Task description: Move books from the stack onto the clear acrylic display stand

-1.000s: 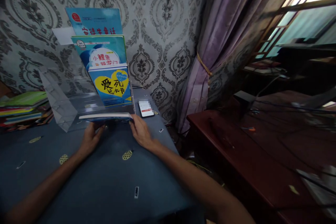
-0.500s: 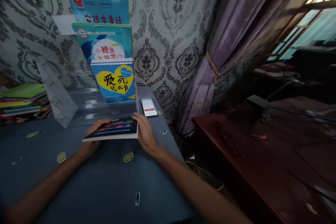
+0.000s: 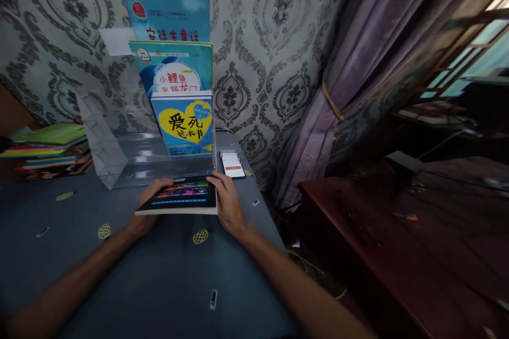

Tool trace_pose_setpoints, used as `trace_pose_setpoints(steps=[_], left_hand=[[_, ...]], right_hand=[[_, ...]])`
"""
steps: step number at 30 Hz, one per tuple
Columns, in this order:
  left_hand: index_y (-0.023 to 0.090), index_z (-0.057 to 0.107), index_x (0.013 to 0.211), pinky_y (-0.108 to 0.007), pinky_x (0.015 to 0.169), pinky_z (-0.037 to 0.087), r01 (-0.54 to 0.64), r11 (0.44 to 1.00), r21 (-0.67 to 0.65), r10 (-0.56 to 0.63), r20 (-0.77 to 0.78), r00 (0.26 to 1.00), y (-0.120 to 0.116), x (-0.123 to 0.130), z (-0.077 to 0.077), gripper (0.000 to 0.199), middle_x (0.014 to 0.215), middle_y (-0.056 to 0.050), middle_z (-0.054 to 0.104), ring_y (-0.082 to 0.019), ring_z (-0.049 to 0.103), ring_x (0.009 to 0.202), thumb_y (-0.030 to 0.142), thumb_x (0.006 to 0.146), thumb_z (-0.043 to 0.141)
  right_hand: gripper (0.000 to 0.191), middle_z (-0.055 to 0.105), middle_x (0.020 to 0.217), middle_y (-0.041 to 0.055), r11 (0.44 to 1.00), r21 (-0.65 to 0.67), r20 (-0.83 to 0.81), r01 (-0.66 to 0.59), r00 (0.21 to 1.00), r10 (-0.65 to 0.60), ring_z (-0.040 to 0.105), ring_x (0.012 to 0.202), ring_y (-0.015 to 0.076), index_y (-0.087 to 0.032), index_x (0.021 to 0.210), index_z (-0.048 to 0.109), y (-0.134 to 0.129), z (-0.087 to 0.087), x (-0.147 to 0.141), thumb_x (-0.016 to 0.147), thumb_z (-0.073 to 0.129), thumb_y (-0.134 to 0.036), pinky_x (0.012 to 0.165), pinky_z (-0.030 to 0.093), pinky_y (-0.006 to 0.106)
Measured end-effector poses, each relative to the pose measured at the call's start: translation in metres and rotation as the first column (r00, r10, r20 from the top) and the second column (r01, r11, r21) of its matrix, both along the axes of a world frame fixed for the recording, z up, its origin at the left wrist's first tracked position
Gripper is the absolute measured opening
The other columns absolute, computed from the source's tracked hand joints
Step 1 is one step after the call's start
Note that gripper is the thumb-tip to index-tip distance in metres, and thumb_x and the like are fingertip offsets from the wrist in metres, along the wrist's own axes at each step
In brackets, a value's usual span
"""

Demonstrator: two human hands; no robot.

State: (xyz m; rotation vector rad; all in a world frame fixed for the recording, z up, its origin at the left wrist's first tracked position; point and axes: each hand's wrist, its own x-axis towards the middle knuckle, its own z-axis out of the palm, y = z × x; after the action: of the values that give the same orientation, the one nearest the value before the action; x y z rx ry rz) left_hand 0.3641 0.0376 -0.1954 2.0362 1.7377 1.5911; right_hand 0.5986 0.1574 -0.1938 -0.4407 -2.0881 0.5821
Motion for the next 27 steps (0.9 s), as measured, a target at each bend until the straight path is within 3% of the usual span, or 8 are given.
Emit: trace_pose_setpoints(steps=[10, 15, 20, 27], left_hand=[[0.020, 0.062, 0.118, -0.042, 0.101, 0.049, 0.016, 0.997, 0.080, -0.009, -0.085, 0.996, -0.004, 0.003, 0.003, 0.040, 0.121, -0.013, 0.069, -0.026, 0.063, 0.113, 0.052, 0.099, 0.047], [0.020, 0.063, 0.113, -0.041, 0.102, 0.049, -0.025, 0.995, 0.100, 0.036, -0.104, 0.994, -0.006, 0.008, 0.015, 0.029, 0.120, -0.011, 0.069, -0.025, 0.063, 0.114, 0.041, 0.101, 0.047], [0.022, 0.062, 0.111, -0.043, 0.107, 0.048, -0.087, 0.988, 0.125, 0.099, -0.096, 0.990, -0.004, 0.009, 0.021, 0.021, 0.122, -0.008, 0.069, -0.023, 0.062, 0.119, 0.032, 0.102, 0.046], [0.022, 0.062, 0.113, -0.041, 0.103, 0.050, -0.085, 0.989, 0.123, 0.105, -0.161, 0.981, 0.000, 0.004, 0.022, 0.023, 0.120, -0.008, 0.069, -0.022, 0.063, 0.117, 0.029, 0.101, 0.043]], right_hand=[[0.040, 0.056, 0.142, 0.0154, 1.000, 0.021, -0.014, 0.003, 1.000, -0.003, 0.054, 0.135, 0.0275, -0.025, 0.138, 0.059, -0.002, 0.005, 0.003, 0.104, 0.041, -0.036, 0.114, 0.044, 0.049], [0.041, 0.060, 0.140, 0.0145, 0.993, 0.117, -0.040, -0.010, 0.999, 0.015, 0.056, 0.131, 0.0282, -0.025, 0.140, 0.059, 0.000, 0.008, 0.002, 0.104, 0.044, -0.037, 0.112, 0.045, 0.050], [0.036, 0.066, 0.135, 0.0116, 0.978, 0.203, -0.171, 0.055, 0.985, -0.020, 0.059, 0.127, 0.0264, -0.027, 0.137, 0.062, 0.007, 0.001, -0.007, 0.104, 0.050, -0.033, 0.109, 0.048, 0.049], [0.035, 0.068, 0.132, 0.0112, 0.986, 0.167, -0.165, 0.026, 0.986, 0.002, 0.061, 0.125, 0.0272, -0.027, 0.134, 0.064, 0.014, -0.003, -0.015, 0.102, 0.051, -0.034, 0.109, 0.047, 0.050]])
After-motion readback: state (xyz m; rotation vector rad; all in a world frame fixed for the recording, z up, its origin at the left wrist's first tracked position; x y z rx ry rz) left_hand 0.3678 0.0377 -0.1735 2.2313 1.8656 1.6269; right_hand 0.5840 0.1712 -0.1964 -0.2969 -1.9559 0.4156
